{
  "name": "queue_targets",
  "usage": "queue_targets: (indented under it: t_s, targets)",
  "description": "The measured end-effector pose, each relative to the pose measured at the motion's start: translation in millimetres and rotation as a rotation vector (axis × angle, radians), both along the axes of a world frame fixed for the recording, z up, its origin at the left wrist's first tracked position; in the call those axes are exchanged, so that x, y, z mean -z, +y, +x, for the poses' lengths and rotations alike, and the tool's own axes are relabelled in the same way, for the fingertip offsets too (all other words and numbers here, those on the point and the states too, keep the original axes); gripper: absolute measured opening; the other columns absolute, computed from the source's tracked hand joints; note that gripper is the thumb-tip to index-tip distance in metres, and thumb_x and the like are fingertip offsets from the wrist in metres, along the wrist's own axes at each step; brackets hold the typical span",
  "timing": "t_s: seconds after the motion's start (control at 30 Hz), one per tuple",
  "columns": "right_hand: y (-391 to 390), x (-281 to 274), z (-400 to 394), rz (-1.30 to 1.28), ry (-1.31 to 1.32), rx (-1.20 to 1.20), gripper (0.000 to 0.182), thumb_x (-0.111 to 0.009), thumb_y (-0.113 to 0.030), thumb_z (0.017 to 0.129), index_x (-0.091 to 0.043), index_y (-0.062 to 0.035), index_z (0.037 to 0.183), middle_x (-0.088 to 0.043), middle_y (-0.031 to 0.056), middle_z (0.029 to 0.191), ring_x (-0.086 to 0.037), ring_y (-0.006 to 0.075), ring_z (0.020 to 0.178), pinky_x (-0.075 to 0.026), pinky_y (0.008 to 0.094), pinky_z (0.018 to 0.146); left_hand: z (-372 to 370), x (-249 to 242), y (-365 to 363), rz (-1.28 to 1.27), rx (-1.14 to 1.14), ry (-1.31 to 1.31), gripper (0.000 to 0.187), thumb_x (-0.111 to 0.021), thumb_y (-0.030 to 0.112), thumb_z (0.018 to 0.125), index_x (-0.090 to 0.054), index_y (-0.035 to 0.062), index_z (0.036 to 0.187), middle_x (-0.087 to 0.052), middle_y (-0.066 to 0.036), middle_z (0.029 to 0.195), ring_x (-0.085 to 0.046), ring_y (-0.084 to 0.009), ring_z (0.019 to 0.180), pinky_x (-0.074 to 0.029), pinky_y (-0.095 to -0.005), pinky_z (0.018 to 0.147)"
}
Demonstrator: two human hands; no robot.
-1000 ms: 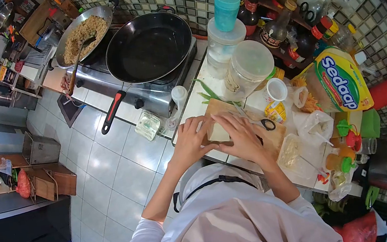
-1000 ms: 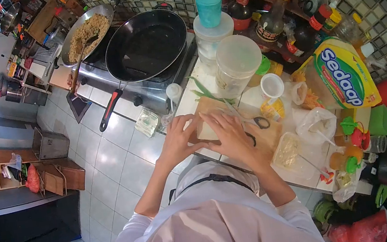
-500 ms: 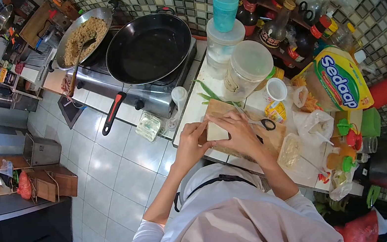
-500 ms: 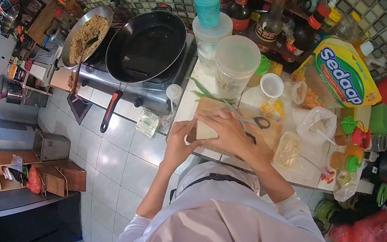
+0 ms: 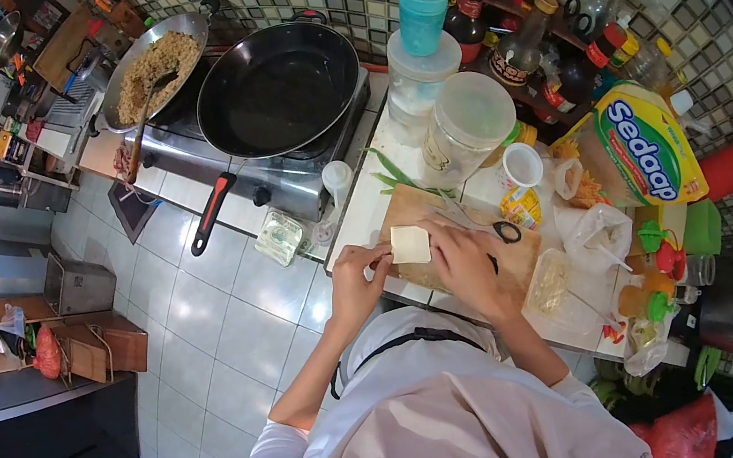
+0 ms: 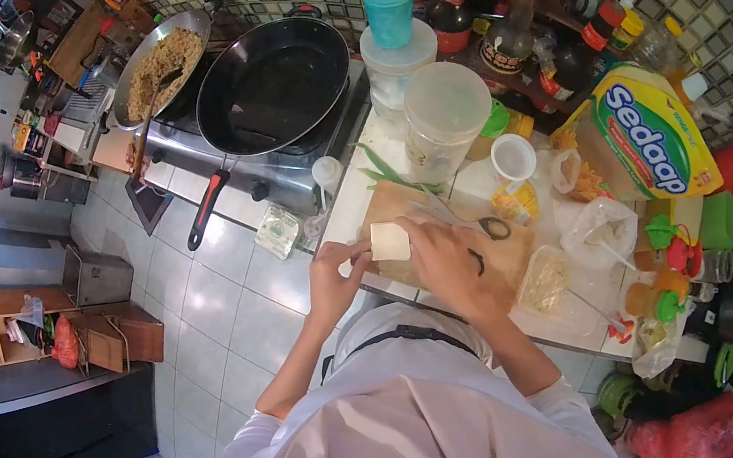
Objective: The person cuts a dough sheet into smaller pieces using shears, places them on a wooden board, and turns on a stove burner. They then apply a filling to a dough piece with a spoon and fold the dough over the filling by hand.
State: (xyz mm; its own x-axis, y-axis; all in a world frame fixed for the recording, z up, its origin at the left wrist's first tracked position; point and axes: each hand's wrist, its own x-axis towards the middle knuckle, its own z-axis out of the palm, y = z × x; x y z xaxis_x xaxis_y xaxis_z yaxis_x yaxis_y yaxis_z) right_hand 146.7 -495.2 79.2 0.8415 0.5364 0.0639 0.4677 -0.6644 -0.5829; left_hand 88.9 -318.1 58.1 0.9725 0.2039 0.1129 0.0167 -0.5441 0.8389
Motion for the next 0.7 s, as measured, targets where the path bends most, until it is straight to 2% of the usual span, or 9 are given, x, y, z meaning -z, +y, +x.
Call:
queue_targets:
  t_s: [0.07, 0.13, 0.2, 0.23, 0.3, 0.4, 0.47, 0.57, 0.7]
  targets:
    - [5, 9, -1, 0.011, -0.115, 0.023, 0.036, -0.055, -0.012, 0.075, -0.049, -0.0117, 0.111, -0.059, 0.0098, 0.088, -0.056, 0.0263, 0.087, -0.037, 0.0398, 0.074, 1, 1, 1, 0.010, 0.001, -0.004, 0.016, -0.064, 0.010, 0.072, -0.066, 0.0038, 0.086, -0.060, -0.009, 0.064, -0.055, -0.0221, 0.070, -0.043, -0.0315, 0.067]
    - [-3, -9, 1, -0.047, -0.049, 0.042, 0.039, -0.057, -0.015, 0.074, -0.049, -0.0116, 0.112, -0.058, 0.0098, 0.092, -0.055, 0.0255, 0.089, -0.037, 0.0395, 0.073, 2, 0, 2, 0.018, 0.006, -0.009, 0.016, -0.064, 0.010, 0.072, -0.066, 0.0035, 0.085, -0.059, -0.010, 0.063, -0.055, -0.0218, 0.069, -0.043, -0.0313, 0.066]
    - [-16, -22, 4, -0.106, 0.019, 0.069, 0.041, -0.059, -0.018, 0.073, -0.049, -0.0116, 0.112, -0.057, 0.0097, 0.095, -0.054, 0.0247, 0.091, -0.036, 0.0392, 0.073, 3, -3, 4, -0.022, 0.012, 0.071, 0.029, -0.068, 0.015, 0.069, -0.063, 0.0051, 0.096, -0.060, -0.011, 0.079, -0.054, -0.0229, 0.078, -0.042, -0.0335, 0.071]
    - [-24, -25, 4, -0.122, -0.105, 0.113, 0.046, -0.062, -0.022, 0.070, -0.049, -0.0108, 0.113, -0.055, 0.0092, 0.099, -0.052, 0.0245, 0.094, -0.036, 0.0392, 0.074, 4, -8, 3, -0.022, 0.018, 0.069, 0.029, -0.068, 0.015, 0.069, -0.063, 0.0051, 0.096, -0.060, -0.011, 0.079, -0.054, -0.0229, 0.078, -0.042, -0.0335, 0.071]
    - [-40, -25, 4, -0.141, -0.229, 0.168, 0.051, -0.065, -0.026, 0.068, -0.049, -0.0100, 0.114, -0.053, 0.0087, 0.104, -0.050, 0.0242, 0.096, -0.036, 0.0392, 0.075, 7, -22, 1, 0.243, 0.131, -0.179, 0.050, -0.071, 0.021, 0.065, -0.054, 0.0090, 0.111, -0.055, -0.011, 0.100, -0.050, -0.0242, 0.092, -0.038, -0.0378, 0.079]
    - [-60, -18, 4, -0.258, -0.298, 0.222, 0.057, -0.068, -0.030, 0.064, -0.051, -0.0095, 0.114, -0.050, 0.0066, 0.109, -0.047, 0.0236, 0.102, -0.036, 0.0401, 0.082, 18, -32, 1, 0.420, 0.366, -0.207, 0.066, -0.072, 0.025, 0.061, -0.046, 0.0122, 0.120, -0.048, -0.010, 0.110, -0.044, -0.0253, 0.103, -0.032, -0.0418, 0.086]
    - [-68, -10, 4, -0.200, -0.163, 0.209, 0.056, -0.068, -0.027, 0.063, -0.052, -0.0078, 0.113, -0.051, 0.0081, 0.109, -0.047, 0.0257, 0.102, -0.032, 0.0429, 0.091, 27, -26, 2, 0.474, 0.448, -0.197, 0.070, -0.071, 0.026, 0.061, -0.042, 0.0125, 0.123, -0.048, -0.009, 0.111, -0.043, -0.0253, 0.105, -0.031, -0.0431, 0.086]
    - [-81, 2, 12, -0.093, -0.083, 0.185, 0.053, -0.068, -0.024, 0.062, -0.053, -0.0060, 0.110, -0.052, 0.0093, 0.110, -0.048, 0.0269, 0.103, -0.033, 0.0421, 0.093, 38, -23, 4, 0.568, 0.573, -0.163, 0.076, -0.070, 0.028, 0.061, -0.036, 0.0131, 0.128, -0.048, -0.008, 0.111, -0.042, -0.0249, 0.106, -0.030, -0.0446, 0.087]
    - [-90, -8, 22, -0.049, -0.032, 0.131, 0.049, -0.069, -0.020, 0.062, -0.055, -0.0047, 0.107, -0.054, 0.0116, 0.107, -0.050, 0.0283, 0.099, -0.041, 0.0359, 0.086, 51, -23, 6, 0.621, 0.652, -0.164, 0.081, -0.071, 0.030, 0.060, -0.033, 0.0098, 0.129, -0.051, -0.009, 0.106, -0.045, -0.0243, 0.103, -0.031, -0.0434, 0.085]
